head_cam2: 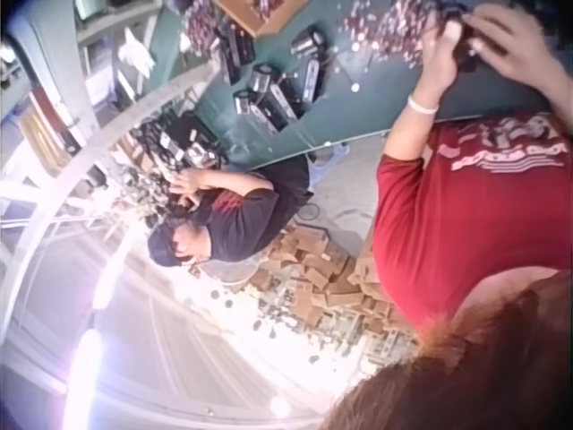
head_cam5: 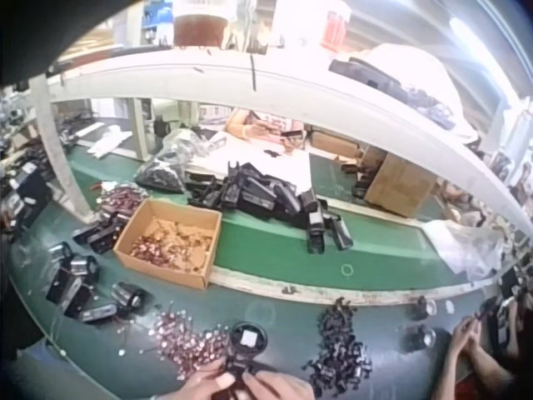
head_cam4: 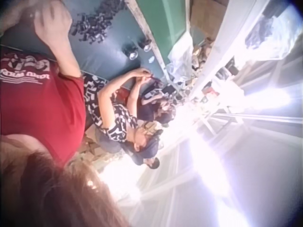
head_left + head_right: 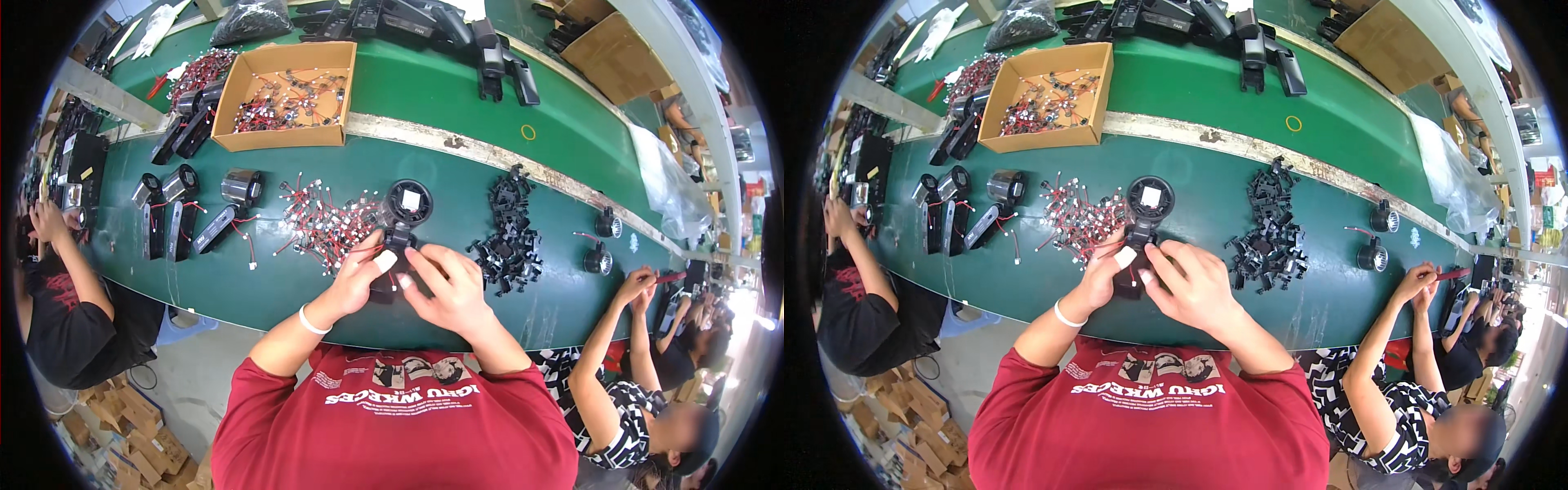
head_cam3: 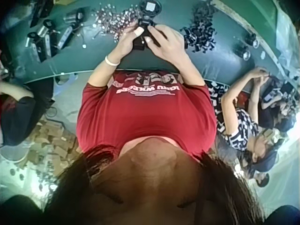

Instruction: Assembling handheld electronic controllers by connecting internal wires and snapping plastic casing components together.

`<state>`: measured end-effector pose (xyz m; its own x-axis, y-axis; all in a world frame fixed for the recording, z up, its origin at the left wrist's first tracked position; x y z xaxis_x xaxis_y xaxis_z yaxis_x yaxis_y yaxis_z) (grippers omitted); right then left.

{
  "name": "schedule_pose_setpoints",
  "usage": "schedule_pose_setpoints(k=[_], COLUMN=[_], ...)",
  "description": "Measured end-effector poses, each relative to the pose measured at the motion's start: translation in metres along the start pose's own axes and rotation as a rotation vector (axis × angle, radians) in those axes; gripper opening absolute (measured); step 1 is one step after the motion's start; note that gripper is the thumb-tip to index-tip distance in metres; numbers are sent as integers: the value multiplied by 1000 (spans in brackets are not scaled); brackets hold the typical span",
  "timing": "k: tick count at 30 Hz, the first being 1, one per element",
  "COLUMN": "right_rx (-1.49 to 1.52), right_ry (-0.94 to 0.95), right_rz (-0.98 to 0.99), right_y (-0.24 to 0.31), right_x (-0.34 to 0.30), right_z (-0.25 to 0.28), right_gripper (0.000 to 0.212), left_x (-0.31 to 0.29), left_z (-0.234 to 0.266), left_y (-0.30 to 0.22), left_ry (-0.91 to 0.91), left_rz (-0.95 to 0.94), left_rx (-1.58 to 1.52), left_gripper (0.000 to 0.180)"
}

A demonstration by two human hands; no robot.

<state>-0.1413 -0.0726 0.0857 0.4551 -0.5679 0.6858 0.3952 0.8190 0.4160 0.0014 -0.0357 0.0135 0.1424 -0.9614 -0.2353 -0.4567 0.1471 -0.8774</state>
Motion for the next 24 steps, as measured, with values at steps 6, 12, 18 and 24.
schedule_pose_setpoints(k=[6,12,18,24], right_rx=[86,-14,-134,-112], right_ry=[-176,-260,-171,-172], right_rz=[-12,-168,-483,-548], right_y=[-15,-47,-91,-101], right_x=[4,9,10,13], right_z=[29,57,83,83], right_gripper=[21,12,6,8], left_x=[3,-3,-5,-8], left_z=[-3,-8,-10,-11], left_y=[-7,-13,-13,-5], left_ry=[109,189,242,294], left_rz=[-137,-191,-243,-116], left_rx=[177,300,307,117], left_gripper=[17,17,20,24])
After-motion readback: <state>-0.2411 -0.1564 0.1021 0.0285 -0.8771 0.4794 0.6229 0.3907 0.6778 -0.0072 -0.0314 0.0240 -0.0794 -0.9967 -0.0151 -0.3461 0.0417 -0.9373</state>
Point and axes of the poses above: each hand's wrist, its own x-axis towards the middle knuckle, its own z-axis out of the back of the hand, y = z × x, the point moved 4 cm from there along x, towards the middle knuckle, and after that the axes turned 14 degrees about -y, right-handed, at the moved point
